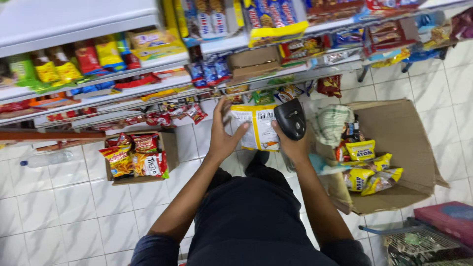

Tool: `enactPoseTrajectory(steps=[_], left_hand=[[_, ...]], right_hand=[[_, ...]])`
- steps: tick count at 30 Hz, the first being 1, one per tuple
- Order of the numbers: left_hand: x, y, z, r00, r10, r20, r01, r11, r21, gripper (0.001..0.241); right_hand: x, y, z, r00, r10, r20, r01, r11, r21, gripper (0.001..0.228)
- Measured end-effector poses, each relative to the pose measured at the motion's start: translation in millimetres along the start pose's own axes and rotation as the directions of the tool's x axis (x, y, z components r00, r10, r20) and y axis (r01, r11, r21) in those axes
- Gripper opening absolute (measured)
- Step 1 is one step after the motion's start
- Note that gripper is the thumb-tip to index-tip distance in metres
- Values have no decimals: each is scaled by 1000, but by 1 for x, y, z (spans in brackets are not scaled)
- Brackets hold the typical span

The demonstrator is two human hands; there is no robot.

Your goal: The person uses a handheld barcode scanner to scan various bags of snacks, taking them one at a time from a shelf and placing them into a cardboard box on the floor.

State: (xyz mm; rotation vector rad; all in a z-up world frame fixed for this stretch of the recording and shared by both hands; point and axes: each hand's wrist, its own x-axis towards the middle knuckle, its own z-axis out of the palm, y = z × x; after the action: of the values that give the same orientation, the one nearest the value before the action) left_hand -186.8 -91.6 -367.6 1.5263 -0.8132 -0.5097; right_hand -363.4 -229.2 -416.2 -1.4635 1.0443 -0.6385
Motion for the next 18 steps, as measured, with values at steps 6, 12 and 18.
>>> enactPoseTrajectory(steps=[6,12,18], left_hand=[[9,27,-68,950,190,247,-281,865,416,37],[-4,18,-124,959,-185,215,116,948,298,30],[-22,-14,-167,960,-161,230,166,986,-3,20]], right_hand=[[-16,-10,54,956,-122,265,134,991,-25,35],[-38,-18,111,956,-74,285,79,997,-4,29],[-55,-15,153,928,-114,356,136,990,-39,28]])
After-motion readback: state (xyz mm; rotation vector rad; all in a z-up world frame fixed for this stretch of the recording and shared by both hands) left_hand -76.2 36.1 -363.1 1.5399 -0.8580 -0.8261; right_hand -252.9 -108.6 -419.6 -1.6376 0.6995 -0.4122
